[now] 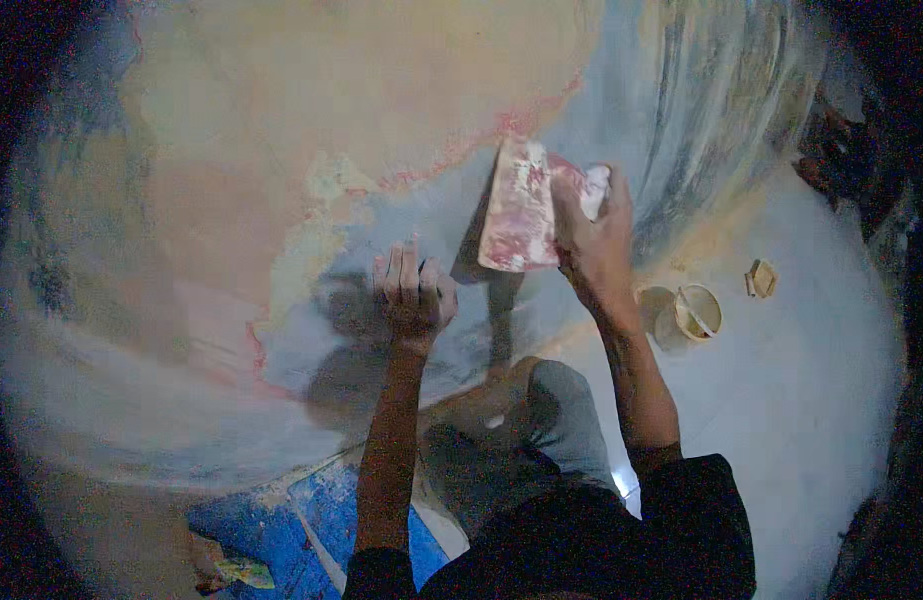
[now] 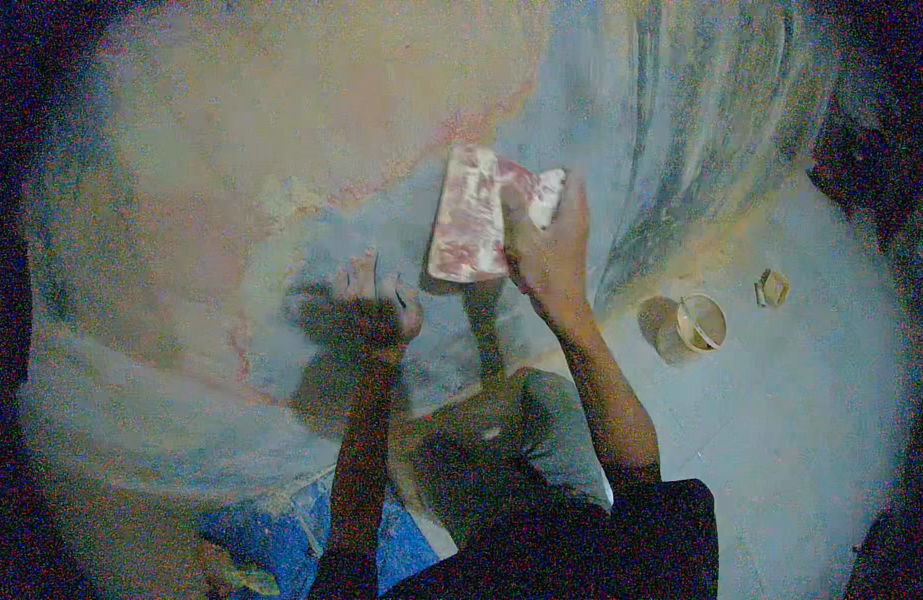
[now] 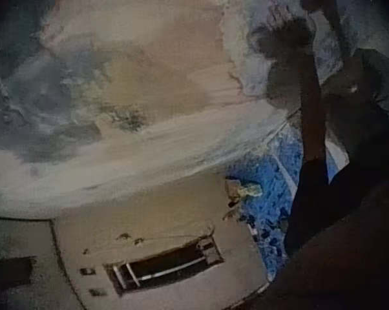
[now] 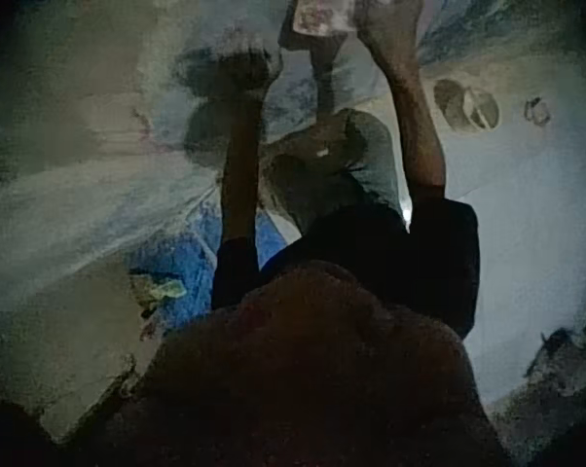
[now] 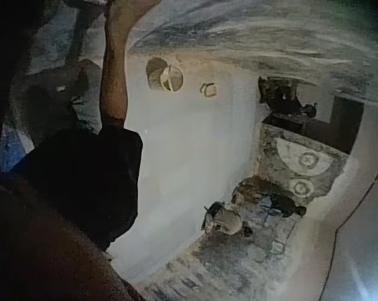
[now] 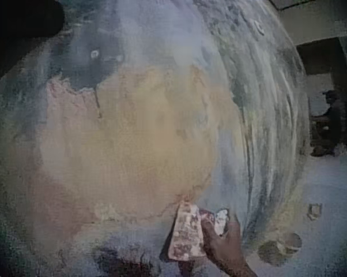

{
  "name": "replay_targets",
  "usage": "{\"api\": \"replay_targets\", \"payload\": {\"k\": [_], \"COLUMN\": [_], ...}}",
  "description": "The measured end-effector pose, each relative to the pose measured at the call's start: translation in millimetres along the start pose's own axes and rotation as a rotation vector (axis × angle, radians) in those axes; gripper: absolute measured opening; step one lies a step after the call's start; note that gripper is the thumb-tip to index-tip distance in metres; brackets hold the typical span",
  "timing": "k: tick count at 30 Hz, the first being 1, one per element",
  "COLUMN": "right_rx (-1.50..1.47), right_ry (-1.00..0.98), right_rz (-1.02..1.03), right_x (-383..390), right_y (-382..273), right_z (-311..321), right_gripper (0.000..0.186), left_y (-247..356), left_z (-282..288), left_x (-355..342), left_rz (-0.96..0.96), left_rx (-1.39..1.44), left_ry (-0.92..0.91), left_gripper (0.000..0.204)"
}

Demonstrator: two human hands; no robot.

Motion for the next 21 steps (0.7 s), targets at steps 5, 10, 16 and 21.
{"api": "replay_targets", "payload": {"k": [5, 10, 16, 21], "right_rx": [0.156, 0.027, 0.001, -0.029], "right_ry": [-0.015, 0.010, 0.016, -0.006], "right_rz": [0.038, 0.025, 0.059, 0.080], "right_x": [-2.0, 0.2, -2.0, -4.6], "right_y": [-11.0, -15.0, -12.4, -9.5], "right_z": [-0.3, -2.6, -1.2, -3.7], "right_gripper": [0.039, 0.037, 0.030, 0.029], "left_y": [-0.9, 1.8, 4.4, -0.3], "left_z": [-1.9, -5.0, -5.0, -1.2], "left_x": [2.6, 5.8, 5.8, 2.7], "left_rz": [-0.009, -0.014, -0.015, -0.023], "left_rx": [-0.042, -0.054, -0.050, -0.086], "left_ry": [0.060, 0.072, 0.068, 0.098], "left_gripper": [0.025, 0.022, 0.020, 0.018]}}
Point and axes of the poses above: each hand's wrist, its own x-axis away from the middle knuckle, its own z-axis out of the back of the hand, y = z × x, the point moved 6 cm from there along -x, towards the middle knuckle
